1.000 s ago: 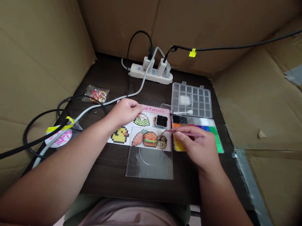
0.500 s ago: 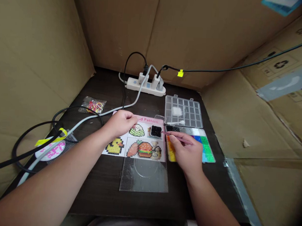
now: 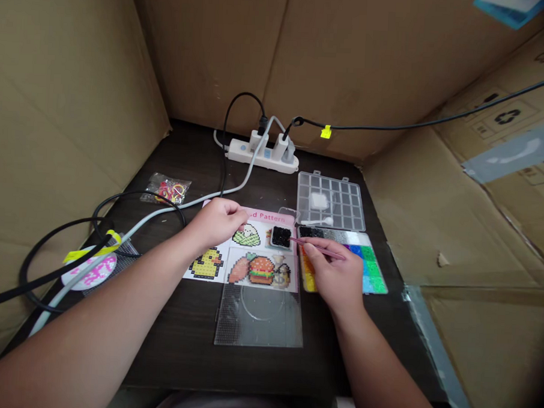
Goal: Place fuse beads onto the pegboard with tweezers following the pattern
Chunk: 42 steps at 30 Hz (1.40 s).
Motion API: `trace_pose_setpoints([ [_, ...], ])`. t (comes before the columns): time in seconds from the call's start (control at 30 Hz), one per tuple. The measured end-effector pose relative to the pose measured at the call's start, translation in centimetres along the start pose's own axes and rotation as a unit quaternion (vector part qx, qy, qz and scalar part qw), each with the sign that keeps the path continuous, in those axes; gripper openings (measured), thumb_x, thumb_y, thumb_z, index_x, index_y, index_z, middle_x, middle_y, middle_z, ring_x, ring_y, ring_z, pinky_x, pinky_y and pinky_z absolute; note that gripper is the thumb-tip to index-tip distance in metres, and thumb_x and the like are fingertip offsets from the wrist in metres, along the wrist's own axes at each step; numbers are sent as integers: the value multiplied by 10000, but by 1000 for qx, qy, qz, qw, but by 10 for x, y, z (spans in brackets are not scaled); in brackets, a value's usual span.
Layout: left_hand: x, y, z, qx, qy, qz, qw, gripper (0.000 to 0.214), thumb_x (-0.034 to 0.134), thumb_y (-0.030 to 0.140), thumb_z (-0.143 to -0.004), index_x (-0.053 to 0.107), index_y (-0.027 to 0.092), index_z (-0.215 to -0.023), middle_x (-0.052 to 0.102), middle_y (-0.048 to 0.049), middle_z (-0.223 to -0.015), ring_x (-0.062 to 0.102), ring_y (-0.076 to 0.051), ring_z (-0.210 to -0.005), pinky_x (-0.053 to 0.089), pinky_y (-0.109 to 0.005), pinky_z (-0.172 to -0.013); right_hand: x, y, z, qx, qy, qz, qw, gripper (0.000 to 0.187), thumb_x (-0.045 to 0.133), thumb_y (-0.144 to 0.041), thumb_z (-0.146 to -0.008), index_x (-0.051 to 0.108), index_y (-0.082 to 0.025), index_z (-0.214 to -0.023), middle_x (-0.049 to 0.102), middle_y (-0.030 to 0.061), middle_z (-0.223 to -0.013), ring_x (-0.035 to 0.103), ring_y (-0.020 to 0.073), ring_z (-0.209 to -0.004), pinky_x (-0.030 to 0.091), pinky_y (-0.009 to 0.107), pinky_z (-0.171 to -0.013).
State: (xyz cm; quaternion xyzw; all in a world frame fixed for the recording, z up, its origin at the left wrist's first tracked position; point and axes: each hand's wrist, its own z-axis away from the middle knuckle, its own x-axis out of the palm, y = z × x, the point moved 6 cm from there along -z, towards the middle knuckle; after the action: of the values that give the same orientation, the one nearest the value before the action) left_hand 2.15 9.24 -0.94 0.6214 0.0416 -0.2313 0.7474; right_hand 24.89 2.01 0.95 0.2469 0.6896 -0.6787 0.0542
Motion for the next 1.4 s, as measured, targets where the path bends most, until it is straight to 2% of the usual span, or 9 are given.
trace_pose_setpoints([
  [0.3, 0, 3, 2, -17, 1, -11, 1000, 229, 500, 321, -758, 545, 166, -596, 452, 27, -483, 328, -64, -416, 225, -235, -446, 2, 3, -1, -6, -3, -13, 1000, 147, 664, -306, -752, 722, -190, -820, 729, 63, -870, 682, 201, -801, 539, 346, -760],
  [0.8, 0, 2, 1, -7, 6, -13, 1000, 251, 508, 348, -765, 556, 161, -604, 460, 30, -483, 323, -57, -411, 224, -227, -438, -1, -2, 0, -18, 10, -25, 999, 151, 672, -304, -750, 721, -188, -832, 729, 62, -875, 683, 196, -797, 544, 334, -751],
  [1.4, 0, 1, 1, -10, 10, -8, 1000, 275, 504, 370, -775, 554, 160, -604, 463, 25, -495, 332, -54, -407, 228, -217, -424, 1, 0, 0, -8, -14, 9, 1000, 138, 656, -299, -756, 727, -193, -808, 730, 57, -853, 675, 193, -783, 524, 319, -726],
])
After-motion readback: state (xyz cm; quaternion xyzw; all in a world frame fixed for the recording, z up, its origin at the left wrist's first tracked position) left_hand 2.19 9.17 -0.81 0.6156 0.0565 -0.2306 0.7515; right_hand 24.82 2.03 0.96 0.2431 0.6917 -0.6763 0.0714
